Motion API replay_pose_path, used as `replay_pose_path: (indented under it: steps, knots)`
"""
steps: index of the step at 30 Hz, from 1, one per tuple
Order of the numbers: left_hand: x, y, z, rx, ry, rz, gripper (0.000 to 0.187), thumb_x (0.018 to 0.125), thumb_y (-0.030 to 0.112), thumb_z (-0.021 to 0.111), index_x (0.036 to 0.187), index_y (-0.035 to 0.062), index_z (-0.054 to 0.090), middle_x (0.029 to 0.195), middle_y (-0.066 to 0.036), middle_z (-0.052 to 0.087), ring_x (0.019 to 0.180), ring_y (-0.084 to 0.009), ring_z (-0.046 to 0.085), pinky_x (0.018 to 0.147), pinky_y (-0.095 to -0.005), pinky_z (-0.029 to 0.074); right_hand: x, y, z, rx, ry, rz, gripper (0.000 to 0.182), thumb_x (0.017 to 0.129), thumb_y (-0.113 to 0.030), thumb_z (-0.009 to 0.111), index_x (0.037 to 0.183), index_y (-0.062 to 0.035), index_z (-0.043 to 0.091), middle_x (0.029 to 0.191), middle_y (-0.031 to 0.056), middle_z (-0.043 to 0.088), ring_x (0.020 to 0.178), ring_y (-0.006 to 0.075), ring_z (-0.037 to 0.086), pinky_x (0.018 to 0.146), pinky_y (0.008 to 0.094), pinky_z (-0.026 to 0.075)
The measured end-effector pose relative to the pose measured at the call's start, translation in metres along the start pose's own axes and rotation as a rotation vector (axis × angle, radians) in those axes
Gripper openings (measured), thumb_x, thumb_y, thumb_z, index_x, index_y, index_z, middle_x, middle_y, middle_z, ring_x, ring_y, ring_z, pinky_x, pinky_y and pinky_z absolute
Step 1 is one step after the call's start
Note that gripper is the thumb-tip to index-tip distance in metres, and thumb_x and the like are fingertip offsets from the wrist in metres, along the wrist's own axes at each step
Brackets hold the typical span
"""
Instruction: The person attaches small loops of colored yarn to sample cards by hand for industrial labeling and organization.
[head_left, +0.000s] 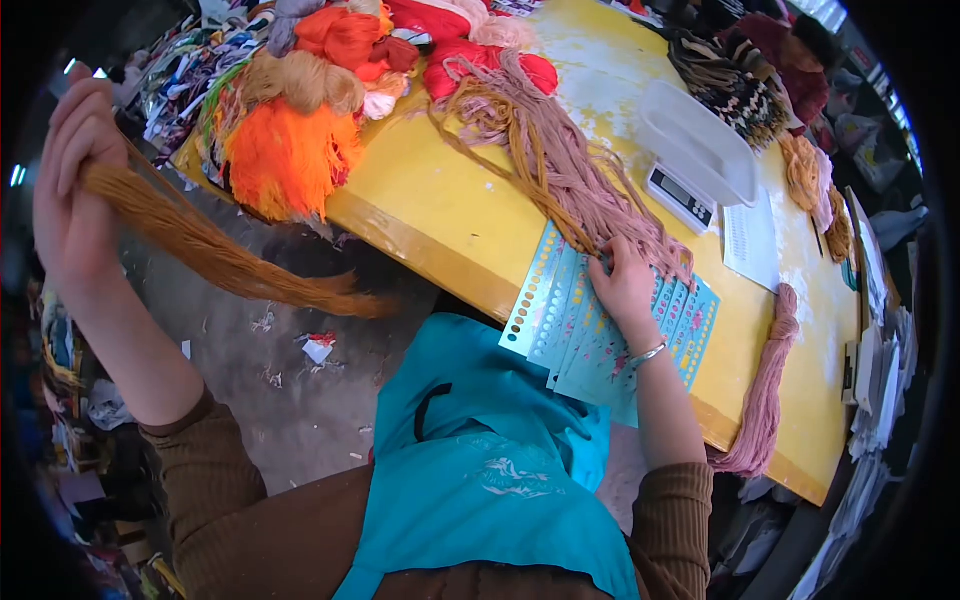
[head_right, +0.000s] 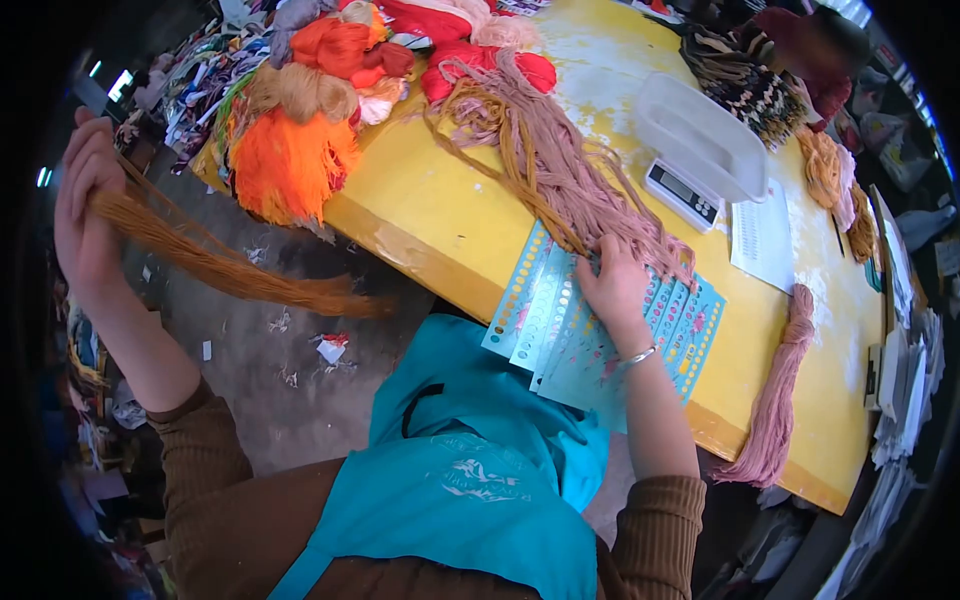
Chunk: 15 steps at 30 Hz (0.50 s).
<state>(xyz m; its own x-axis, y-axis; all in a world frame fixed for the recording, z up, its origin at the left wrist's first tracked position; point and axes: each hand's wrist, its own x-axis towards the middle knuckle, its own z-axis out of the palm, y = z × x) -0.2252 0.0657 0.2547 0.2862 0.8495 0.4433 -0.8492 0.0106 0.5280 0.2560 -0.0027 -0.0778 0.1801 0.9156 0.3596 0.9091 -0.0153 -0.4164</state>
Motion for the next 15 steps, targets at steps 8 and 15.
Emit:
replay_pose_path:
  steps: [8,15]
  knots:
    - [-0.112,-0.188,-0.112,0.077,0.597,-0.680,0.042,0.100,0.039,0.043,0.110,0.0007,0.058,0.102,-0.014,0.065,0.094,-0.0229,0.063,0.079,-0.0352,0.051,0.002,0.000,-0.002,0.033,-0.046,0.067,0.026,0.076,-0.027,0.068,0.090,-0.0078,0.056,0.077,0.0119,0.063,0.072,0.0322,0.062,0.062,0.0435,0.047]
    - [-0.116,-0.250,-0.072,0.064,0.317,-0.686,0.058,0.103,0.042,0.028,0.142,0.0000,0.034,0.148,-0.016,0.036,0.138,-0.0255,0.034,0.106,-0.0439,0.036,-0.008,-0.072,-0.041,0.408,0.068,0.011,0.014,0.079,-0.003,0.065,0.092,-0.0044,0.062,0.086,0.0094,0.063,0.063,0.0203,0.060,0.056,0.0310,0.048]
